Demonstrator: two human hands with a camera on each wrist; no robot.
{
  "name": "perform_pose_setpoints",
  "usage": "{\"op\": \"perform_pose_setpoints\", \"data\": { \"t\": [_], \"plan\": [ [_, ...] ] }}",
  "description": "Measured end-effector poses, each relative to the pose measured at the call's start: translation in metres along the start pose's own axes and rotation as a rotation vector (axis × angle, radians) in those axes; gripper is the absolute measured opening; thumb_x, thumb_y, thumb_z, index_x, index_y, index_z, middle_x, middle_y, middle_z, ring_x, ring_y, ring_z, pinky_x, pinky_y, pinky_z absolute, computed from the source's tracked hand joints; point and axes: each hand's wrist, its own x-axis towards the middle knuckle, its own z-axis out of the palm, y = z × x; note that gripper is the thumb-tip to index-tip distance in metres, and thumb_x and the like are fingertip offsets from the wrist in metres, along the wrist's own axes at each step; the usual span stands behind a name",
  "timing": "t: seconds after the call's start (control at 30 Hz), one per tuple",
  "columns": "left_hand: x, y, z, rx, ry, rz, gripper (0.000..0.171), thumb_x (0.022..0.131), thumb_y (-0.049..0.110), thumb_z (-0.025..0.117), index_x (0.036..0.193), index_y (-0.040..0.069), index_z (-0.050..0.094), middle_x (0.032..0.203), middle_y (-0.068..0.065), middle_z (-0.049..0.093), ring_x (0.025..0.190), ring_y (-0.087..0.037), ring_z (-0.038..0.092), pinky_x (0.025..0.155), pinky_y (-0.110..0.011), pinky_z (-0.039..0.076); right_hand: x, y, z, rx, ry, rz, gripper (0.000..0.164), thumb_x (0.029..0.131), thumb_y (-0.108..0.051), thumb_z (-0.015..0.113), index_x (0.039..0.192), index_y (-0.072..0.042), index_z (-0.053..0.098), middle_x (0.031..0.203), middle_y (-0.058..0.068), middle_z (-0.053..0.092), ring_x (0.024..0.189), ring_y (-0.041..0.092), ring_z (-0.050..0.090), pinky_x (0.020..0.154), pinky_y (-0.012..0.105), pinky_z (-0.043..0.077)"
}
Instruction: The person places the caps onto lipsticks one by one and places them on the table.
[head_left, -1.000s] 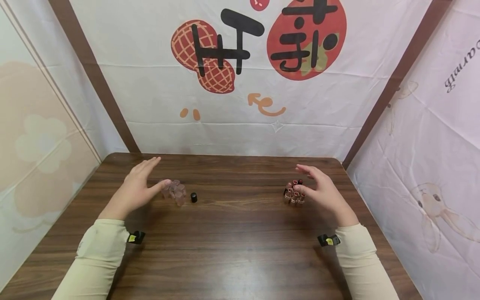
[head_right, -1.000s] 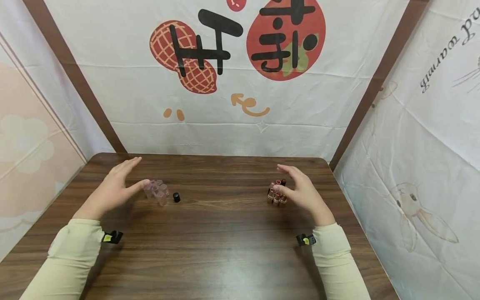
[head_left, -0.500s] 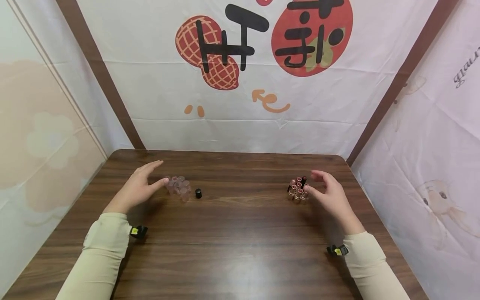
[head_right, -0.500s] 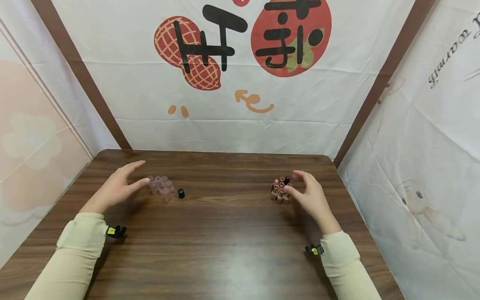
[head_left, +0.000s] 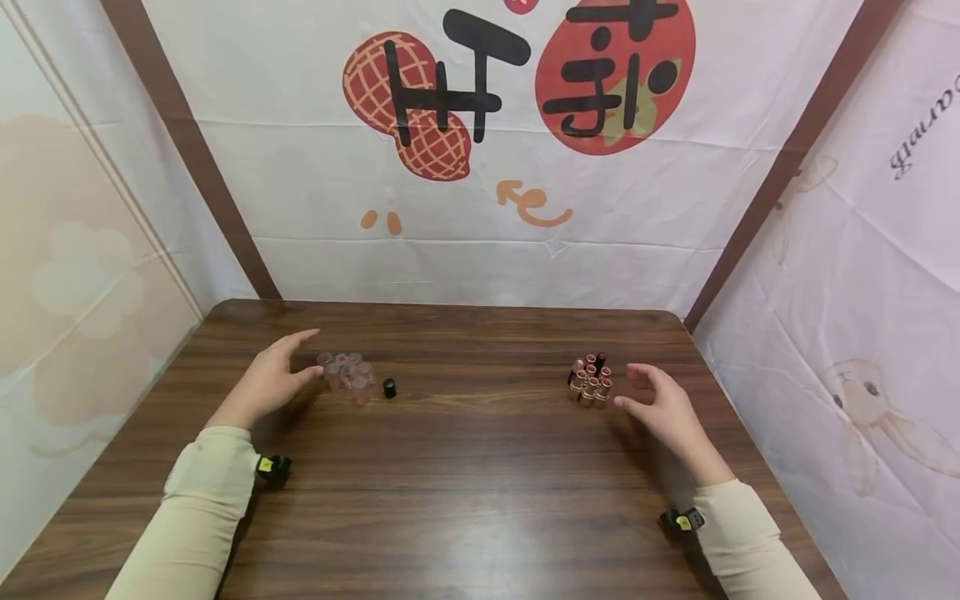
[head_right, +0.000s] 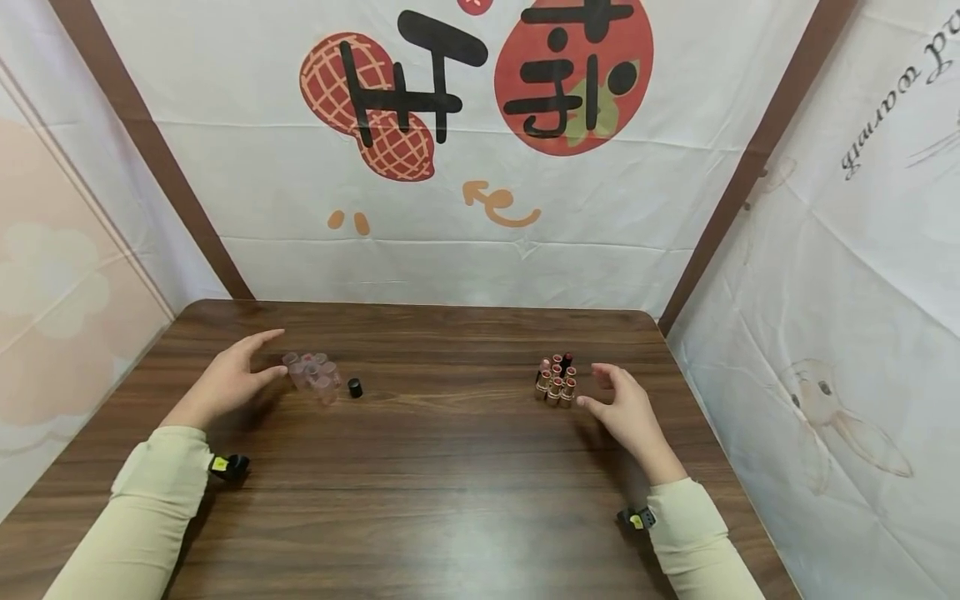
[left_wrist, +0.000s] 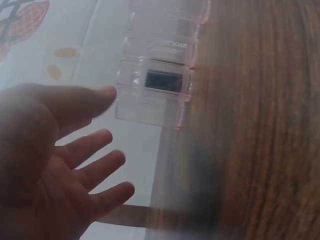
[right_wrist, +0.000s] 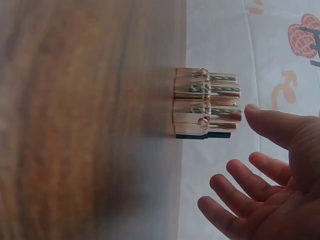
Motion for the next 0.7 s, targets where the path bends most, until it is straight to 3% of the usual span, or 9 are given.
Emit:
{"op": "perform_pose_setpoints", "data": {
  "t": [0.33,0.7],
  "plan": [
    [0.004,-0.011,0.016,-0.110,0.046,-0.023,0.056,0.098,0.010,0.070,0.147,-0.001,0.046,0.141,-0.027,0.056,0.125,-0.046,0.056,0.104,-0.062,0.042,-0.001,-0.001,0.007,-0.044,-0.070,0.041,0.054,0.089,-0.020,0.082,0.134,-0.001,0.060,0.132,0.020,0.066,0.112,0.037,0.068,0.094,0.052,0.054],
    [0.007,-0.010,0.030,-0.075,0.109,-0.051,0.040,0.098,0.011,0.070,0.134,-0.001,0.058,0.122,-0.025,0.067,0.112,-0.042,0.062,0.097,-0.058,0.045,0.004,0.000,0.017,-0.006,-0.081,0.107,0.039,0.086,-0.024,0.085,0.118,-0.006,0.070,0.110,0.011,0.076,0.099,0.026,0.072,0.082,0.039,0.057]
  ]
}}
